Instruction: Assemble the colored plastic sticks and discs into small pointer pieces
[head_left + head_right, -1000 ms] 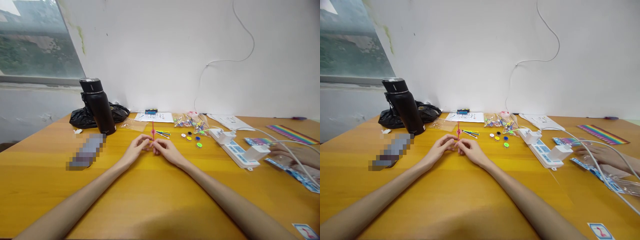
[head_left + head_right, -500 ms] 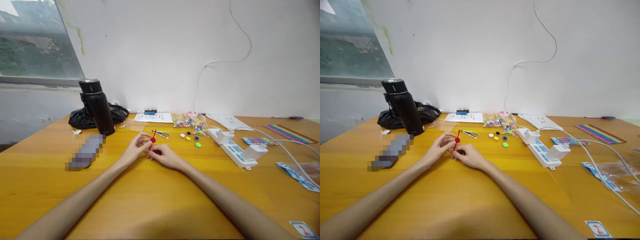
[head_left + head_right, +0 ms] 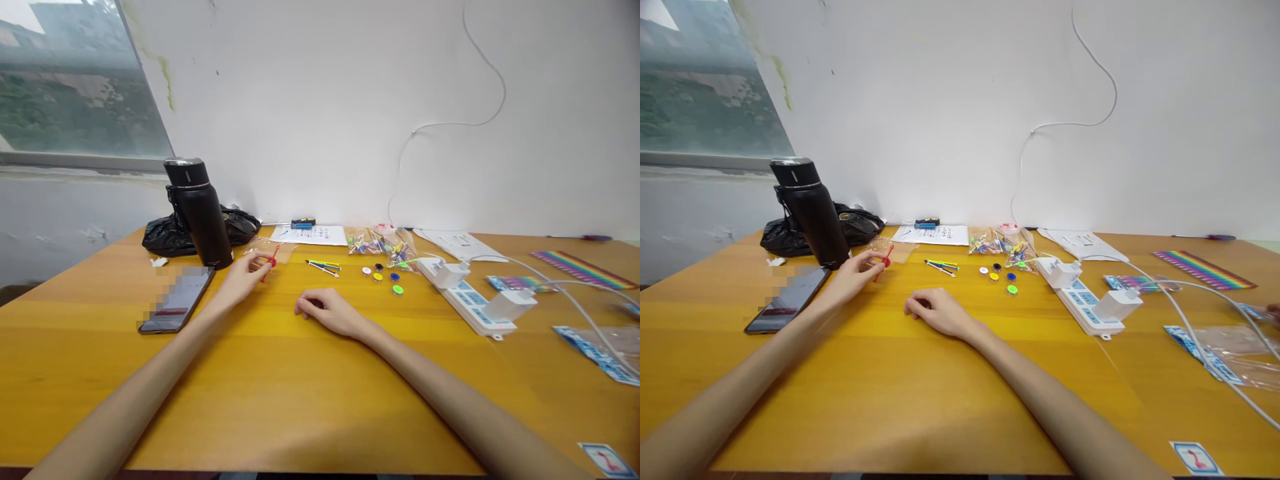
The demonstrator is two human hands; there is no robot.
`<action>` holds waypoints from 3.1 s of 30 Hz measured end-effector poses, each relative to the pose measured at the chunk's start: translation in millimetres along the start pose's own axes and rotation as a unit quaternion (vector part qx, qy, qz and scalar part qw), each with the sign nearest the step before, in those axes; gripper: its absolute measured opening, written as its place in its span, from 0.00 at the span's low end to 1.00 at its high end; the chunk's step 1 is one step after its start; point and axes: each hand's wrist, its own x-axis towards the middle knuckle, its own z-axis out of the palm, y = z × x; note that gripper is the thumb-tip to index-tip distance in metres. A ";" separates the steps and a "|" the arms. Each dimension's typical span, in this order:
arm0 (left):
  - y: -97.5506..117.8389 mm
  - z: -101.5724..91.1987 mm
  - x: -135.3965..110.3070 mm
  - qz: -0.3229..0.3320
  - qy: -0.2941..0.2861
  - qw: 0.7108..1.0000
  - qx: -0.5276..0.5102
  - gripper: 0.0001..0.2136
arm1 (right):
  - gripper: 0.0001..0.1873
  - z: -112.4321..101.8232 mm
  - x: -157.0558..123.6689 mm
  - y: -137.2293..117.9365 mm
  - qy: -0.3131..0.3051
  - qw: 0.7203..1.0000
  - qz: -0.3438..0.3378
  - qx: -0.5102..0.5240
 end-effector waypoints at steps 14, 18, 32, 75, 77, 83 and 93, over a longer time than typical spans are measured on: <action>-20.5 -27.6 7.1 -0.084 -0.010 0.959 0.272 0.15 | 0.11 -65.5 -12.0 55.9 0.284 0.808 0.098 -0.506; -22.7 -28.6 6.7 -0.086 -0.016 0.958 0.274 0.15 | 0.07 -67.9 -14.5 67.3 0.260 0.789 0.152 -0.535; 15.8 22.6 -19.5 0.051 -0.067 0.996 -0.038 0.15 | 0.11 -34.9 -1.6 22.0 0.239 0.939 -0.087 -0.233; 9.8 53.3 -31.9 -0.027 -0.183 0.955 -0.233 0.17 | 0.08 -47.8 -2.0 66.0 0.221 0.897 0.067 -0.377; 8.9 53.7 -31.7 -0.026 -0.184 0.954 -0.234 0.17 | 0.07 -47.3 -1.9 68.4 0.224 0.900 0.061 -0.368; 5.6 54.3 -30.7 -0.026 -0.182 0.951 -0.249 0.17 | 0.09 -48.4 0.3 60.9 0.253 0.943 0.052 -0.211; 10.7 58.4 -33.7 -0.039 -0.179 0.942 -0.280 0.16 | 0.12 -8.5 -4.0 16.4 0.224 0.970 0.084 0.046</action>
